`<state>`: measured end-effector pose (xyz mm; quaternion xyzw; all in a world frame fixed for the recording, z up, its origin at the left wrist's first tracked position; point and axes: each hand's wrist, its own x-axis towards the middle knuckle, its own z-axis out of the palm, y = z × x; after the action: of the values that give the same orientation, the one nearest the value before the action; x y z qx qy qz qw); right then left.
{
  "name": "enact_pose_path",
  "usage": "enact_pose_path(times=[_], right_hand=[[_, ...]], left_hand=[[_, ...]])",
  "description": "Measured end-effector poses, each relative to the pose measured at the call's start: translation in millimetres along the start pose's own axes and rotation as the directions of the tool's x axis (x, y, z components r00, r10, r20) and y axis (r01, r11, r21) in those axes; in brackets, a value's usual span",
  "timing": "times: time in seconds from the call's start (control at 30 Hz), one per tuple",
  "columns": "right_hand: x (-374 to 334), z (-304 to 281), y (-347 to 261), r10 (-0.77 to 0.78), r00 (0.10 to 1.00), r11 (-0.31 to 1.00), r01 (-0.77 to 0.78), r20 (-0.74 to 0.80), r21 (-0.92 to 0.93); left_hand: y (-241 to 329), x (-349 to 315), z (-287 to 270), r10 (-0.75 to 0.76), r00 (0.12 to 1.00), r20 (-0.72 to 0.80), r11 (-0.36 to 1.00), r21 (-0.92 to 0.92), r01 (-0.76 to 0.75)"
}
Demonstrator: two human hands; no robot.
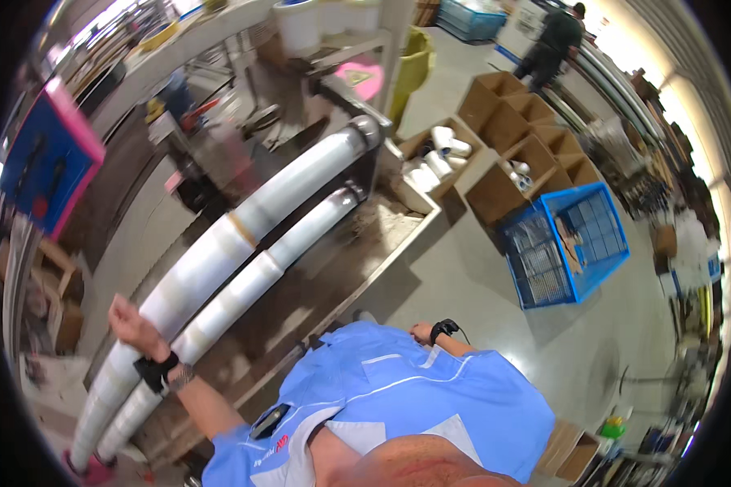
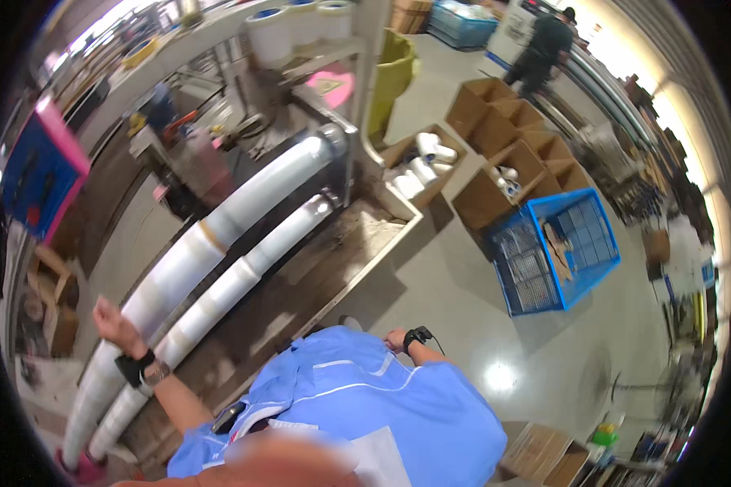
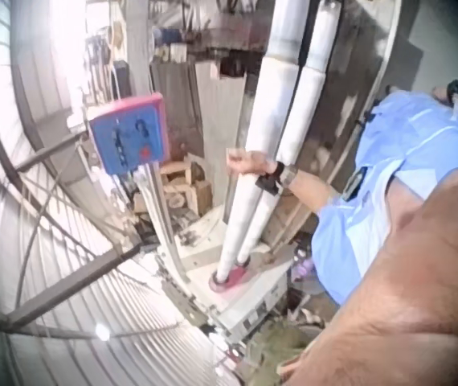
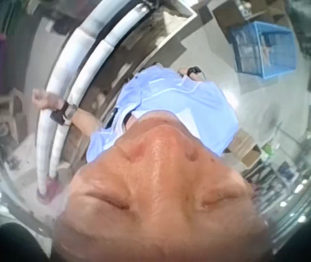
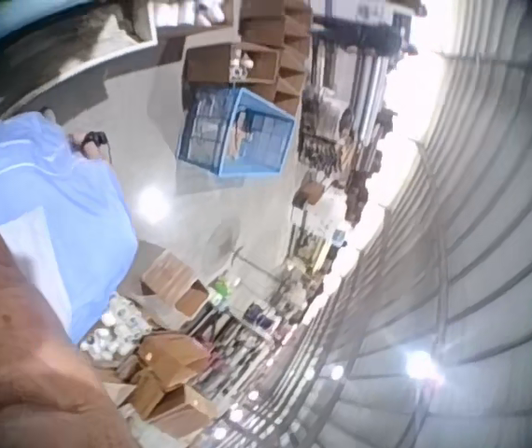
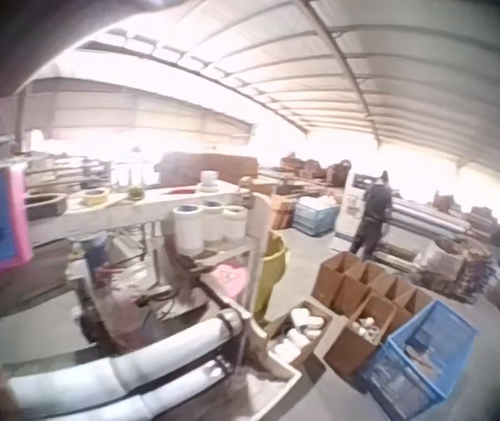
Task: The person removes finished rolls of film from a machine, places them into cardboard boxes, and then loads new cardboard tubes onto the spindles to restart the process.
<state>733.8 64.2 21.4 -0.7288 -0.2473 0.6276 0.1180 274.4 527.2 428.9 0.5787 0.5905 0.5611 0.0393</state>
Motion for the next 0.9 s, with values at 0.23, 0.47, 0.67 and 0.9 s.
enact_pose_path(times=[0.23,0.47,0.67,0.9], right_hand=[[-46,-30,-71,0.121,0.98,0.952,-0.07,-0.157,0.299],[-6,-34,-55,0.023,0.996,1.0,-0.023,-0.091,0.005],[-5,-35,-64,0.024,0.998,0.998,-0.027,-0.063,-0.054],[17,-54,-45,-0.118,0.993,0.985,0.121,0.027,-0.127]], left_hand=[[45,-9,14,0.013,1.0,0.002,1.0,0.028,-0.013],[55,-9,12,0.018,1.0,0.015,0.984,0.175,-0.02],[52,-7,13,0.01,0.999,0.047,0.971,0.237,-0.021],[51,-4,11,0.003,0.997,0.078,0.947,0.32,-0.028]])
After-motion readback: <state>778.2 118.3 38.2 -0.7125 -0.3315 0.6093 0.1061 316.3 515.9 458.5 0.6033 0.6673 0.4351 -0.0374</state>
